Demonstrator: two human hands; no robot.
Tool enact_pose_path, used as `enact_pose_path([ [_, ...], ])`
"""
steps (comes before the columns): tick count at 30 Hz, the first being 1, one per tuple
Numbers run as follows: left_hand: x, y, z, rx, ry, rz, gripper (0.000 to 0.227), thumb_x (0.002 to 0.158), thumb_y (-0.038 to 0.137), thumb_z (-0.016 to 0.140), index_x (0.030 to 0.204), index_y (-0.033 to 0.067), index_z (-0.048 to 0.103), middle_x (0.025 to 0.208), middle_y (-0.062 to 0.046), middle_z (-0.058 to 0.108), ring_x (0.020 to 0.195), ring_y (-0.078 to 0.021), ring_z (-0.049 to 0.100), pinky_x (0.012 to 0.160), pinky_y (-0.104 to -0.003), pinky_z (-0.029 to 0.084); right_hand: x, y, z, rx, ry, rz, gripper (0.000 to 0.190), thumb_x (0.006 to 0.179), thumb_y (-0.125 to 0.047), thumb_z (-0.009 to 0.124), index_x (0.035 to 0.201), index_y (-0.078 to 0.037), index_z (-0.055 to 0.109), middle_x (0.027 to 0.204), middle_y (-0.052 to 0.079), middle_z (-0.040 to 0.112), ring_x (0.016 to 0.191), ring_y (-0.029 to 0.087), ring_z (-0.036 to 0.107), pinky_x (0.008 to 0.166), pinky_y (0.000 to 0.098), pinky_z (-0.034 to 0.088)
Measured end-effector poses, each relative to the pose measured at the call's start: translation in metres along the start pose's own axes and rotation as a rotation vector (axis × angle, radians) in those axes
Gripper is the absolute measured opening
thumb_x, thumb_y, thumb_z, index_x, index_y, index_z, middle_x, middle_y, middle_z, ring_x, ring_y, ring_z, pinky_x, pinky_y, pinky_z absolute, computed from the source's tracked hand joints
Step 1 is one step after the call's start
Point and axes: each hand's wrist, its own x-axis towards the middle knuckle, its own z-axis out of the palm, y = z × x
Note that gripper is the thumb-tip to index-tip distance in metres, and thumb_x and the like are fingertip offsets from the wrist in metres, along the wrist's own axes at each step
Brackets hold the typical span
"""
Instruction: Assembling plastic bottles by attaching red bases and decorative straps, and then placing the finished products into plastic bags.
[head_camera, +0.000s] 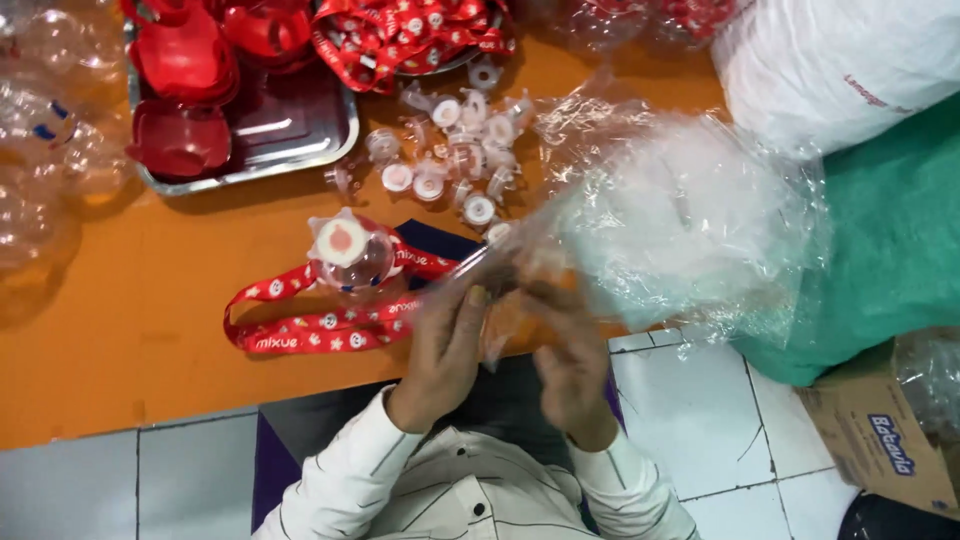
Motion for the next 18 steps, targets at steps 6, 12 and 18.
enact_pose_path([
  [6, -0.025, -0.012, -0.027, -0.275, -0.133, -0.195, 0.035, 0.106, 0.012, 0.046, 0.123, -0.0092, 0.067, 0.106, -0.021, 0.076, 0.102, -0.0230, 0.067, 0.090, -0.049, 0.057, 0.023, -0.006, -0.018, -0.045, 0.163, 0.229, 0.056, 0.101, -0.018, 0.054, 0.150, 0.006, 0.039, 0.144, 0.018, 0.051, 0.136, 0.026, 0.048, 0.111, 0.0378, 0.039],
  [12, -0.026, 0.006, -0.045, -0.352, -0.208, -0.237, 0.036, 0.107, 0.013, 0.044, 0.125, -0.0062, 0.068, 0.111, -0.023, 0.076, 0.105, -0.0261, 0.070, 0.094, -0.048, 0.056, 0.020, 0.009, -0.027, 0.279, 0.046, 0.351, 0.025, 0.093, 0.003, 0.064, 0.115, 0.014, 0.064, 0.082, 0.021, 0.071, 0.070, 0.021, 0.073, 0.067, 0.0346, 0.064],
  [18, -0.030, 0.009, -0.064, -0.256, -0.088, -0.173, 0.030, 0.105, 0.009, 0.048, 0.118, -0.0098, 0.068, 0.100, -0.020, 0.078, 0.100, -0.0180, 0.066, 0.090, -0.042, 0.057, 0.021, -0.001, -0.019, 0.319, 0.052, 0.366, 0.012, 0.094, 0.001, 0.066, 0.101, 0.009, 0.073, 0.075, 0.017, 0.069, 0.074, 0.017, 0.066, 0.072, 0.0324, 0.058],
])
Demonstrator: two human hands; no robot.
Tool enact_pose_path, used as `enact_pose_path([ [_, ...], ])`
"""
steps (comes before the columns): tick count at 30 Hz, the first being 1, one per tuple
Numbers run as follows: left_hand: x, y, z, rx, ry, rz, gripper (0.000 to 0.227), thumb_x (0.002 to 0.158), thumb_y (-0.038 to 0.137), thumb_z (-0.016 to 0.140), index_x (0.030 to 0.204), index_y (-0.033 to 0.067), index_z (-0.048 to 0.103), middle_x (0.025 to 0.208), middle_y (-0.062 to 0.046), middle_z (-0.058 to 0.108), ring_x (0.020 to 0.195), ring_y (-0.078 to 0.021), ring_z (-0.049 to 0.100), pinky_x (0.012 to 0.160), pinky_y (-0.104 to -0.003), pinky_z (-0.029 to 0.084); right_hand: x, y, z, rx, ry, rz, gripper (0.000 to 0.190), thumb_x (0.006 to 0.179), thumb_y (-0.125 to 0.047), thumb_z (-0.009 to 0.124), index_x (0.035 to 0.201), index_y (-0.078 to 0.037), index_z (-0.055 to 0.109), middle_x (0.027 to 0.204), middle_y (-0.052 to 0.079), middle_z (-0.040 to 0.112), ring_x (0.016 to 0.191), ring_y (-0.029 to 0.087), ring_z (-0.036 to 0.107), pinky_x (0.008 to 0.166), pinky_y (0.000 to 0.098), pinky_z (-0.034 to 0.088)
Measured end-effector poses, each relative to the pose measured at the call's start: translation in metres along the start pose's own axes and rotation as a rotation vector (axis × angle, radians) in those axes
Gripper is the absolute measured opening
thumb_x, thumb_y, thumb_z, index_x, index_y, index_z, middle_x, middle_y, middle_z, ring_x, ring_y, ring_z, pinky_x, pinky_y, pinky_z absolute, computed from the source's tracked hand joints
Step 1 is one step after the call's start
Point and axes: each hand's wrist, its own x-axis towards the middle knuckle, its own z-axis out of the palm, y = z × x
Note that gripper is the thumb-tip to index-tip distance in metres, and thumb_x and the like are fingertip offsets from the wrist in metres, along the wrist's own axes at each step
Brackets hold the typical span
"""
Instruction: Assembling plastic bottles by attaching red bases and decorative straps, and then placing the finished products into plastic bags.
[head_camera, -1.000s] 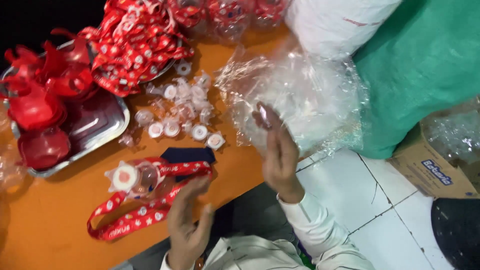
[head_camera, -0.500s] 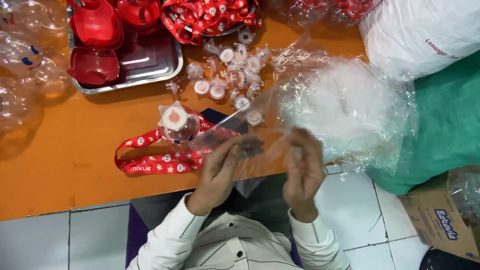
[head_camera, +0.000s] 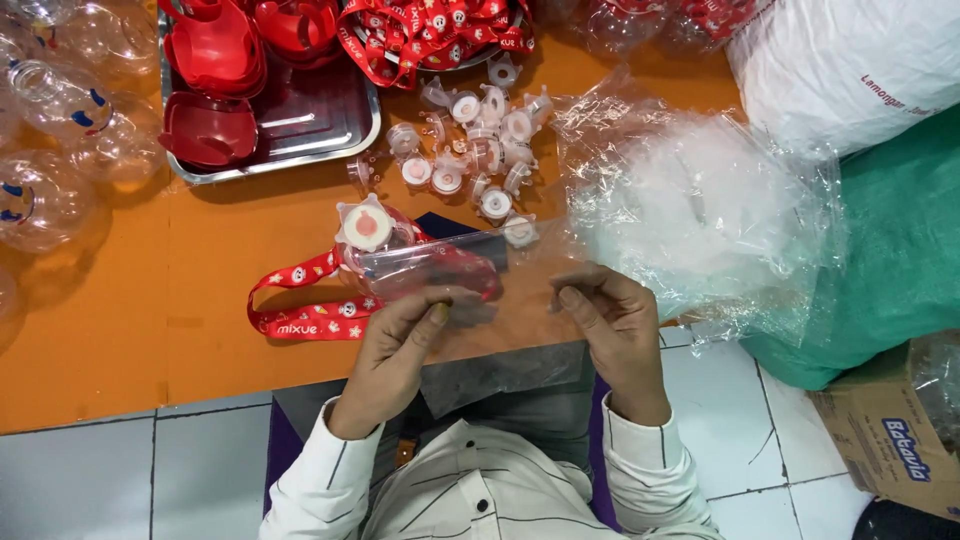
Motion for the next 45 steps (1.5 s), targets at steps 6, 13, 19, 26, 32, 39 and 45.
enact_pose_path([
  [6, -0.001, 0.015, 0.007, 0.026, -0.035, -0.011, 0.033, 0.105, 0.011, 0.047, 0.118, -0.0096, 0.069, 0.100, -0.021, 0.079, 0.099, -0.0216, 0.068, 0.089, -0.044, 0.057, 0.014, -0.025, 0.010, -0.009, -0.069, -0.041, 0.009, 0.092, -0.001, 0.069, 0.093, 0.007, 0.074, 0.071, 0.017, 0.068, 0.071, 0.016, 0.064, 0.069, 0.0326, 0.058],
  [13, -0.022, 0.036, 0.018, 0.551, 0.416, 0.196, 0.035, 0.103, 0.013, 0.057, 0.135, -0.0013, 0.052, 0.123, -0.015, 0.070, 0.114, -0.0251, 0.071, 0.104, -0.035, 0.055, 0.001, -0.046, 0.042, -0.088, -0.010, -0.111, 0.012, 0.098, -0.007, 0.069, 0.109, -0.004, 0.071, 0.086, 0.004, 0.064, 0.073, 0.012, 0.063, 0.070, 0.0198, 0.055],
  [19, -0.042, 0.041, 0.041, 0.645, 0.163, 0.331, 0.077, 0.092, 0.050, 0.065, 0.146, -0.0006, 0.044, 0.153, -0.025, 0.048, 0.147, -0.0396, 0.050, 0.126, -0.051, 0.041, -0.027, -0.049, 0.073, -0.514, 0.051, -0.492, 0.010, 0.094, -0.003, 0.070, 0.105, -0.003, 0.069, 0.100, 0.012, 0.064, 0.076, 0.019, 0.067, 0.065, 0.0248, 0.055],
  [26, -0.026, 0.041, 0.040, 0.180, 0.133, 0.183, 0.045, 0.110, 0.030, 0.043, 0.139, -0.0028, 0.051, 0.137, -0.018, 0.062, 0.131, -0.0301, 0.061, 0.113, -0.040, 0.051, -0.023, -0.059, 0.069, -0.302, -0.451, -0.402, 0.041, 0.099, -0.005, 0.054, 0.140, 0.000, 0.054, 0.137, 0.020, 0.055, 0.119, 0.031, 0.065, 0.104, 0.0386, 0.057],
  [32, -0.019, 0.038, 0.034, 0.055, 0.168, 0.131, 0.039, 0.107, 0.015, 0.040, 0.132, -0.0072, 0.061, 0.111, -0.020, 0.074, 0.104, -0.0272, 0.070, 0.095, -0.046, 0.056, -0.004, -0.047, 0.069, -0.504, -0.111, -0.623, 0.031, 0.090, -0.007, 0.072, 0.119, -0.001, 0.074, 0.112, 0.016, 0.063, 0.098, 0.029, 0.062, 0.084, 0.0375, 0.053],
  [39, -0.021, 0.037, 0.011, 0.159, 0.070, 0.055, 0.035, 0.104, 0.013, 0.043, 0.127, -0.0058, 0.063, 0.099, -0.019, 0.073, 0.091, -0.0255, 0.068, 0.084, -0.043, 0.055, 0.002, -0.016, 0.074, -0.488, -0.195, -0.551, 0.044, 0.085, -0.012, 0.085, 0.128, -0.010, 0.072, 0.134, 0.019, 0.057, 0.131, 0.038, 0.054, 0.109, 0.0502, 0.045],
  [45, -0.024, 0.036, -0.002, 0.251, -0.022, -0.007, 0.033, 0.102, 0.011, 0.045, 0.122, -0.0045, 0.066, 0.089, -0.018, 0.072, 0.080, -0.0240, 0.066, 0.074, -0.040, 0.054, 0.002, 0.003, 0.081, -0.457, -0.192, -0.548, 0.042, 0.087, -0.009, 0.082, 0.128, -0.007, 0.072, 0.123, 0.017, 0.063, 0.120, 0.035, 0.063, 0.101, 0.0470, 0.052],
])
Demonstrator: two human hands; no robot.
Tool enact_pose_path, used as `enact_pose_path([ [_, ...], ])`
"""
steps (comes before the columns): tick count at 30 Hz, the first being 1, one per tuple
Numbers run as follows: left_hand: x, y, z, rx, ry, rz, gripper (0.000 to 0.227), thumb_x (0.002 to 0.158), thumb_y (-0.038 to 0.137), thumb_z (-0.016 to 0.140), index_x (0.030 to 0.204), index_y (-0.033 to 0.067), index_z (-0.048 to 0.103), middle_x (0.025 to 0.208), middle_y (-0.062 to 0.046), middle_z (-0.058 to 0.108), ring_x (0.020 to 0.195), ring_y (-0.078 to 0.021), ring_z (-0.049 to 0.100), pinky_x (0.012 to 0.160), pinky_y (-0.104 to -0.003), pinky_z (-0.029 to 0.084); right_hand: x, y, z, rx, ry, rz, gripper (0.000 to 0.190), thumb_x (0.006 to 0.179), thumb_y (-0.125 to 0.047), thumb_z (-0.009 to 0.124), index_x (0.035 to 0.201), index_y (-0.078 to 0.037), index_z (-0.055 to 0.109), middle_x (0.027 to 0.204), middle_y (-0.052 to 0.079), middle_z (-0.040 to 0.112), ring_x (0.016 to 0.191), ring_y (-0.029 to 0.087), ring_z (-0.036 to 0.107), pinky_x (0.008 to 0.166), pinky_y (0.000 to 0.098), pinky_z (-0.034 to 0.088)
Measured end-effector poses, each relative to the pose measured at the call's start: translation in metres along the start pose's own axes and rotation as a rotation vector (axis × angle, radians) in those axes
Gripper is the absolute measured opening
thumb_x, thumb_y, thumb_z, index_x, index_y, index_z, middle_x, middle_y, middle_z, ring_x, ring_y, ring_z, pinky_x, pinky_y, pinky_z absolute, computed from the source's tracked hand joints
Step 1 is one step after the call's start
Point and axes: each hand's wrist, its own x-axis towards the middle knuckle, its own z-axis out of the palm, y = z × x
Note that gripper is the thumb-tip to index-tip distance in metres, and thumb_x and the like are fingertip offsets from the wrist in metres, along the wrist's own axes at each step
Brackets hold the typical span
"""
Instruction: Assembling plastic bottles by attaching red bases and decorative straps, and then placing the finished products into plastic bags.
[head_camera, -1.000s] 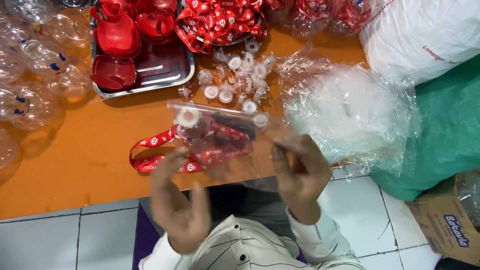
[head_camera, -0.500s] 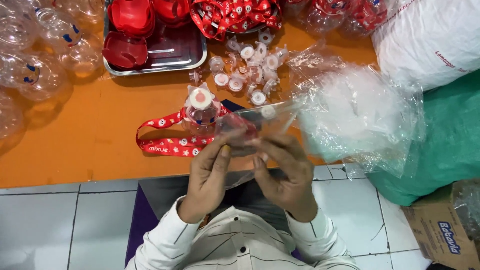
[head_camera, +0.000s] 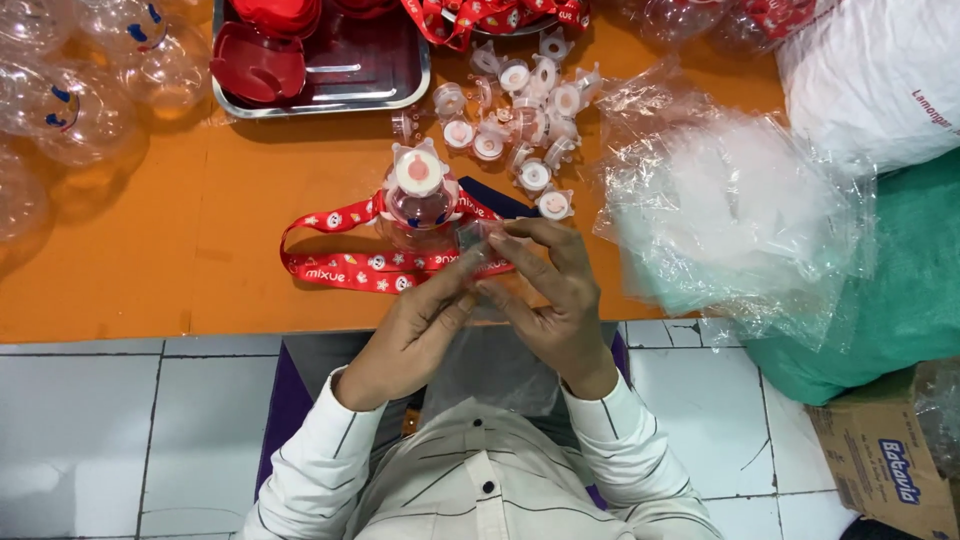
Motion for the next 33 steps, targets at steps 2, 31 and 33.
enact_pose_path([
  [2, -0.001, -0.001, -0.003, 0.021, -0.025, -0.013, 0.032, 0.101, 0.010, 0.045, 0.121, -0.0042, 0.066, 0.086, -0.018, 0.072, 0.077, -0.0237, 0.065, 0.072, -0.039, 0.054, -0.001, 0.004, 0.001, -0.013, -0.005, -0.020, 0.038, 0.088, -0.009, 0.082, 0.125, -0.007, 0.073, 0.119, 0.016, 0.064, 0.115, 0.036, 0.064, 0.098, 0.0465, 0.053],
  [31, -0.009, -0.028, -0.026, 0.276, -0.052, -0.087, 0.037, 0.089, 0.003, 0.058, 0.125, -0.0019, 0.067, 0.091, -0.026, 0.077, 0.080, -0.0427, 0.077, 0.068, -0.049, 0.063, -0.002, 0.010, -0.015, 0.078, -0.161, 0.112, 0.021, 0.085, -0.006, 0.081, 0.102, 0.000, 0.070, 0.097, 0.015, 0.071, 0.091, 0.035, 0.069, 0.101, 0.0519, 0.051],
  [33, -0.021, -0.037, -0.033, 0.387, -0.028, -0.061, 0.026, 0.090, 0.006, 0.064, 0.114, 0.0046, 0.075, 0.085, -0.017, 0.078, 0.080, -0.0354, 0.077, 0.068, -0.042, 0.064, -0.001, 0.000, -0.018, 0.071, -0.247, 0.081, 0.034, 0.080, -0.011, 0.087, 0.107, -0.003, 0.068, 0.097, 0.012, 0.069, 0.094, 0.034, 0.070, 0.106, 0.0522, 0.047],
])
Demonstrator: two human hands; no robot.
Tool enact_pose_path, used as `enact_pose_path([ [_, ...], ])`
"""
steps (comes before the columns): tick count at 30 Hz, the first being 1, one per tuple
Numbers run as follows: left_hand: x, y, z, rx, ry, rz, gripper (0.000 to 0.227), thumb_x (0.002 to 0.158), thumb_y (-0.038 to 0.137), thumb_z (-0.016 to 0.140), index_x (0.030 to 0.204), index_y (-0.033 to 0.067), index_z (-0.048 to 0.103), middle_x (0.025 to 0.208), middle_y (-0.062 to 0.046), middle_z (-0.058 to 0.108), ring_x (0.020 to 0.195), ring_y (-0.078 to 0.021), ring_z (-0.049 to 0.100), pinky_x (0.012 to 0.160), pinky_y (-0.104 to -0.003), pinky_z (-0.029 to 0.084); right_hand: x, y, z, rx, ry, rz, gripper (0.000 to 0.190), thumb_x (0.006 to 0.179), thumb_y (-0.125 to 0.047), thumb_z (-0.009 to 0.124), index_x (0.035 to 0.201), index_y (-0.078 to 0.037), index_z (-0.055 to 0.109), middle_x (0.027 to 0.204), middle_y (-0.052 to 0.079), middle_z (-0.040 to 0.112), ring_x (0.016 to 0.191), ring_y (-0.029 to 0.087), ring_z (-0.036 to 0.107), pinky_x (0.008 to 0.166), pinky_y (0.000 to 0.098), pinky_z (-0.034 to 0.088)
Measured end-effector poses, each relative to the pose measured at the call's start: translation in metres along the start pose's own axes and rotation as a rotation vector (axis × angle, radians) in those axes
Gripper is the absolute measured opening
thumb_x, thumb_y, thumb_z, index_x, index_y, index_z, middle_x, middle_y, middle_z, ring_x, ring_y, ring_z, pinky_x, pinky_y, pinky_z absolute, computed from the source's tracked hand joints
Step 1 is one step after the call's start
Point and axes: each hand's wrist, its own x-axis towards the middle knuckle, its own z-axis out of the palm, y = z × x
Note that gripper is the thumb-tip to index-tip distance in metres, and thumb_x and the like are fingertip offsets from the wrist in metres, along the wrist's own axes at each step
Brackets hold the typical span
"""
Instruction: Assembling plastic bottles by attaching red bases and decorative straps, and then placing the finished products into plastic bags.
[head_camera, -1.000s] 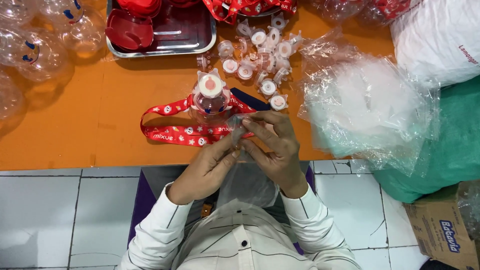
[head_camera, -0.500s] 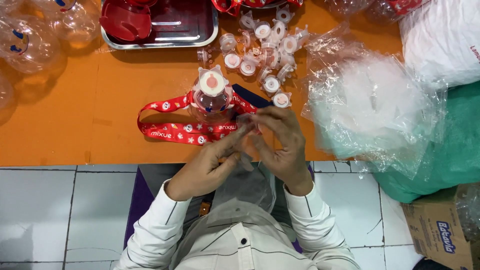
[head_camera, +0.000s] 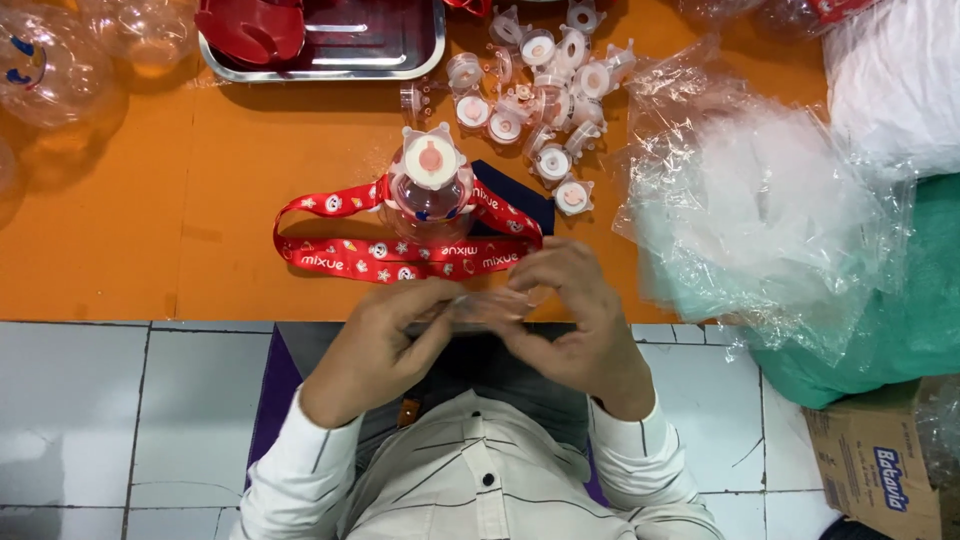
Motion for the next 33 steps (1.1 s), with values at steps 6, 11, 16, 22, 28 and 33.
enact_pose_path([
  [6, -0.014, 0.027, -0.043, 0.204, 0.218, 0.107, 0.025, 0.081, -0.006, 0.067, 0.103, 0.0041, 0.073, 0.097, -0.018, 0.076, 0.100, -0.0466, 0.071, 0.086, -0.055, 0.056, -0.004, -0.011, 0.027, 0.126, -0.177, 0.013, 0.018, 0.087, -0.006, 0.077, 0.103, -0.004, 0.069, 0.087, 0.012, 0.070, 0.081, 0.035, 0.072, 0.086, 0.0485, 0.056],
  [11, -0.026, 0.048, -0.075, 0.487, 0.502, 0.247, 0.006, 0.092, 0.005, 0.063, 0.096, 0.0036, 0.067, 0.124, -0.020, 0.056, 0.123, -0.0387, 0.053, 0.111, -0.054, 0.042, 0.015, -0.034, 0.048, 0.079, -0.262, -0.094, 0.023, 0.094, -0.003, 0.072, 0.114, -0.005, 0.062, 0.101, 0.011, 0.067, 0.088, 0.027, 0.062, 0.081, 0.0397, 0.048],
  [16, -0.051, -0.018, -0.133, 0.642, 0.822, 0.656, 0.081, 0.085, 0.074, 0.047, 0.102, -0.0016, 0.070, 0.126, -0.021, 0.039, 0.109, -0.0342, 0.048, 0.091, -0.042, 0.044, 0.024, -0.033, 0.058, 0.080, -0.043, -0.006, 0.057, 0.082, -0.028, 0.087, 0.127, -0.003, 0.061, 0.128, 0.015, 0.057, 0.119, 0.028, 0.061, 0.109, 0.0413, 0.052],
  [22, -0.025, -0.056, -0.117, 0.500, 1.140, 0.228, 0.022, 0.085, -0.015, 0.065, 0.097, 0.0034, 0.067, 0.142, -0.015, 0.041, 0.132, -0.0362, 0.045, 0.103, -0.046, 0.046, 0.063, 0.019, 0.075, -0.049, 0.271, 0.098, 0.092, 0.085, -0.011, 0.092, 0.154, -0.002, 0.032, 0.155, 0.015, 0.042, 0.150, 0.031, 0.044, 0.130, 0.0410, 0.039],
  [28, 0.002, -0.104, -0.103, 0.278, 1.153, 0.178, 0.031, 0.079, -0.022, 0.070, 0.092, 0.0057, 0.066, 0.133, -0.014, 0.045, 0.121, -0.0295, 0.047, 0.106, -0.039, 0.040, 0.075, 0.047, 0.069, -0.039, 0.115, -0.097, 0.048, 0.086, -0.019, 0.084, 0.122, 0.003, 0.061, 0.107, 0.018, 0.064, 0.103, 0.039, 0.067, 0.099, 0.0487, 0.051],
  [33, 0.002, -0.118, -0.093, 0.280, 0.833, 0.015, 0.019, 0.086, -0.010, 0.072, 0.100, 0.0017, 0.067, 0.138, -0.023, 0.048, 0.125, -0.0445, 0.056, 0.112, -0.053, 0.043, 0.054, 0.027, 0.023, 0.079, -0.096, 0.061, 0.053, 0.079, -0.010, 0.082, 0.125, 0.005, 0.061, 0.115, 0.024, 0.067, 0.110, 0.042, 0.067, 0.100, 0.0518, 0.051],
])
